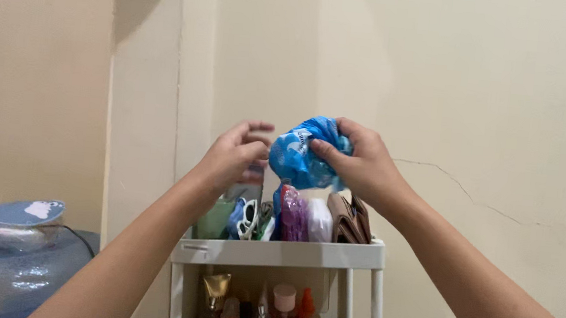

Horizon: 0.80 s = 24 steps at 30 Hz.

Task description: The person picks up an iron and walks to a clothes drying rack, then moves to a multi-tiered shelf to rearrange various items including bottles, packets, and a water bottle. They also adjust a curtain near a doorway.

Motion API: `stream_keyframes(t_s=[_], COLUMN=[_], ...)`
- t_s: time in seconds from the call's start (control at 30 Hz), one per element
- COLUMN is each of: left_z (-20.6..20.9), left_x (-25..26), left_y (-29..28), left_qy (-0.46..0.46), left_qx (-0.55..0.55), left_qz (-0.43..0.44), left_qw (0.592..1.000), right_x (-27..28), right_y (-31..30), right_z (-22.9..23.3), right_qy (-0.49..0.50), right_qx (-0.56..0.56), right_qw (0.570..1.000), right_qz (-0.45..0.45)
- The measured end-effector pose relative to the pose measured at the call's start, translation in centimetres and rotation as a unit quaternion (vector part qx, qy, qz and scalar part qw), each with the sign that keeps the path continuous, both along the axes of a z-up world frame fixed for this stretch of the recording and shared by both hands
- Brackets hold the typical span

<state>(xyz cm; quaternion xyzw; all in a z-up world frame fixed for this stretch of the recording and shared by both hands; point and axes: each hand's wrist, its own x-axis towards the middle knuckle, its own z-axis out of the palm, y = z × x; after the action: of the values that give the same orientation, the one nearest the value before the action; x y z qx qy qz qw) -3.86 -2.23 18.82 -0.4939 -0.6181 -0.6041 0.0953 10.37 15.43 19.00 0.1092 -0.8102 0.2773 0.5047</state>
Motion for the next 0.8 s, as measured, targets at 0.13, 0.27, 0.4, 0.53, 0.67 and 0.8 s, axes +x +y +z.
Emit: stream_keyframes(t_s=[0.13, 0.27, 0.4, 0.53, 0.67, 0.8], left_z=[0.8, 0.5, -0.5, -1.2, -1.2, -2.1], left_x=[-1.6, -2.9, -3.9, -6.4, -9.7, -11.4], left_y=[-0.7, -0.3, 1.1, 3.7, 6.1, 8.0], left_qy=[0.156, 0.149, 0.312, 0.381, 0.377, 0.306], left_qx=[0.069, 0.024, 0.034, 0.054, 0.042, -0.036], left_qz=[-0.021, 0.018, 0.208, 0.292, 0.332, 0.37], left_qw=[0.985, 0.988, 0.926, 0.875, 0.864, 0.876], right_x=[-1.4, -3.6, -6.8, -9.7, -13.1, -16.6], right_y=[-0.9, -0.4, 0.6, 1.5, 2.8, 5.0], right_z=[0.7, 1.2, 1.4, 1.5, 1.6, 2.1], right_qy=[0.069, 0.094, 0.165, 0.166, 0.168, 0.086], right_qx=[0.11, 0.166, 0.234, 0.224, 0.244, 0.23], right_qw=[0.992, 0.979, 0.958, 0.959, 0.949, 0.95], right_qz=[-0.007, -0.068, -0.013, -0.051, -0.107, -0.194])
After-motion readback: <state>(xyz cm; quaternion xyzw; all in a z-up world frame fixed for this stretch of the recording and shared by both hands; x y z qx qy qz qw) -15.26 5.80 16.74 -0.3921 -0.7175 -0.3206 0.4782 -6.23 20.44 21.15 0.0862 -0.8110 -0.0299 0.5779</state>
